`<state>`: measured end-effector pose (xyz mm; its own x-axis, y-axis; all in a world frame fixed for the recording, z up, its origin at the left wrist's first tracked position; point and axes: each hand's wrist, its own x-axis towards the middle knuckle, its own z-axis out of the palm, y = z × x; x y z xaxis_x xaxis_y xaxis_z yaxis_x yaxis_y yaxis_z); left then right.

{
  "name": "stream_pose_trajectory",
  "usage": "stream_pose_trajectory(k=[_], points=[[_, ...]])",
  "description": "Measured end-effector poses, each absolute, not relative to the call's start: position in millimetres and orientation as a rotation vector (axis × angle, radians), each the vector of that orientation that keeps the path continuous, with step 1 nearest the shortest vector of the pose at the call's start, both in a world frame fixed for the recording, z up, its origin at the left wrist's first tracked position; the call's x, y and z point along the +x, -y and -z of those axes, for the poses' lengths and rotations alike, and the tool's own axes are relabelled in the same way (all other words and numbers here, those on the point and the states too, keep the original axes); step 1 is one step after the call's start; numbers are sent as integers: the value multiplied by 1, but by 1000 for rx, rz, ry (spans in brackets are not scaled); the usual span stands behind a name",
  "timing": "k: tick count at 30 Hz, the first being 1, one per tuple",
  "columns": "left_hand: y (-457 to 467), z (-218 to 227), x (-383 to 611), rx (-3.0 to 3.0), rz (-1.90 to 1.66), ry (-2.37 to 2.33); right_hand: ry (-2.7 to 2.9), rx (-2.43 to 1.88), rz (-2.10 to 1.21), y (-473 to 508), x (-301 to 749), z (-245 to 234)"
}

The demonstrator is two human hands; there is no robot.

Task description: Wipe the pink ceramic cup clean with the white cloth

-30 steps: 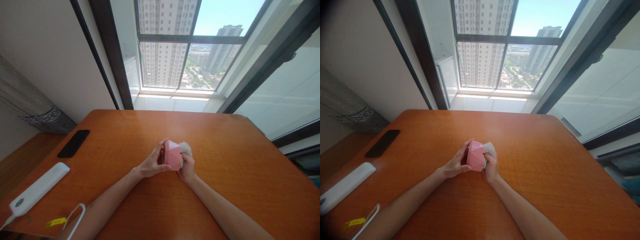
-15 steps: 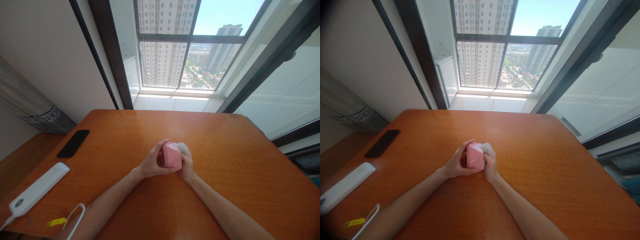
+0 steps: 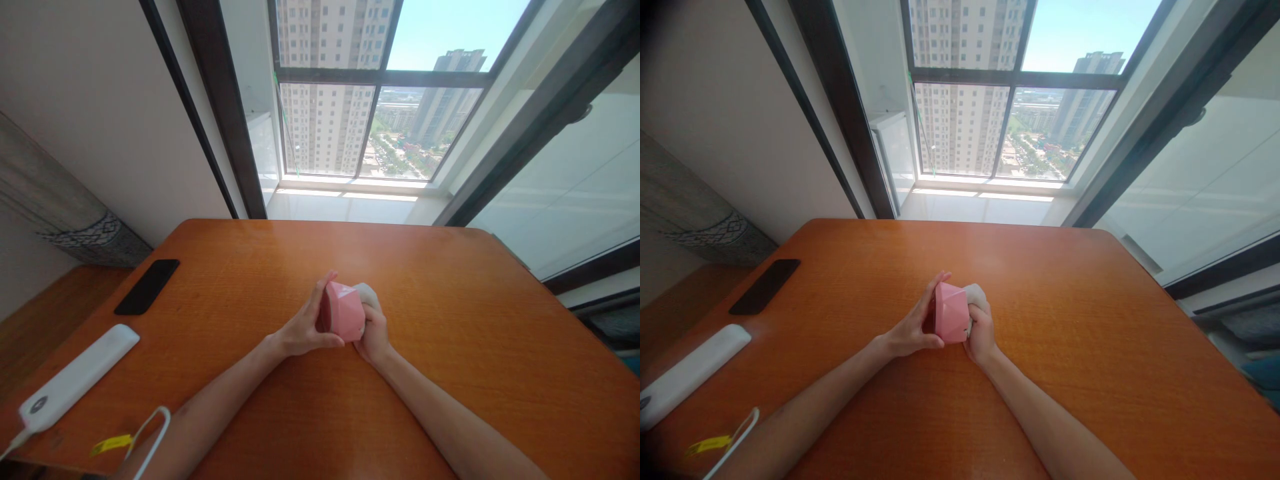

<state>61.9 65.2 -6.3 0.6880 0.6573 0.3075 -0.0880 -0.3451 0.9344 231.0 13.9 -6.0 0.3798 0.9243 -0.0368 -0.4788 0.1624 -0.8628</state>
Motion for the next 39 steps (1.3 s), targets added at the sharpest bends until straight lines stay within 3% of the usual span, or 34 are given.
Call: stream_pose_trajectory(k=[4, 8, 17, 22, 32, 39], points=[[-64, 7, 65, 1994, -922, -488, 482, -911, -1240, -19, 233, 6], [-62, 4, 68, 1989, -1011, -538, 530, -916, -1184, -19, 233, 4], [-61, -3, 62, 1588, -836, -437, 856, -1033, -933, 6, 227, 5], [-63, 3, 60, 1530, -752, -391, 707, -1017, -941, 2, 224, 5], [-65, 11, 63, 2088, -904, -505, 351, -812, -1405, -19, 238, 8], [-67, 6, 63, 2160, -883, -510, 311, -776, -1461, -20, 237, 9]])
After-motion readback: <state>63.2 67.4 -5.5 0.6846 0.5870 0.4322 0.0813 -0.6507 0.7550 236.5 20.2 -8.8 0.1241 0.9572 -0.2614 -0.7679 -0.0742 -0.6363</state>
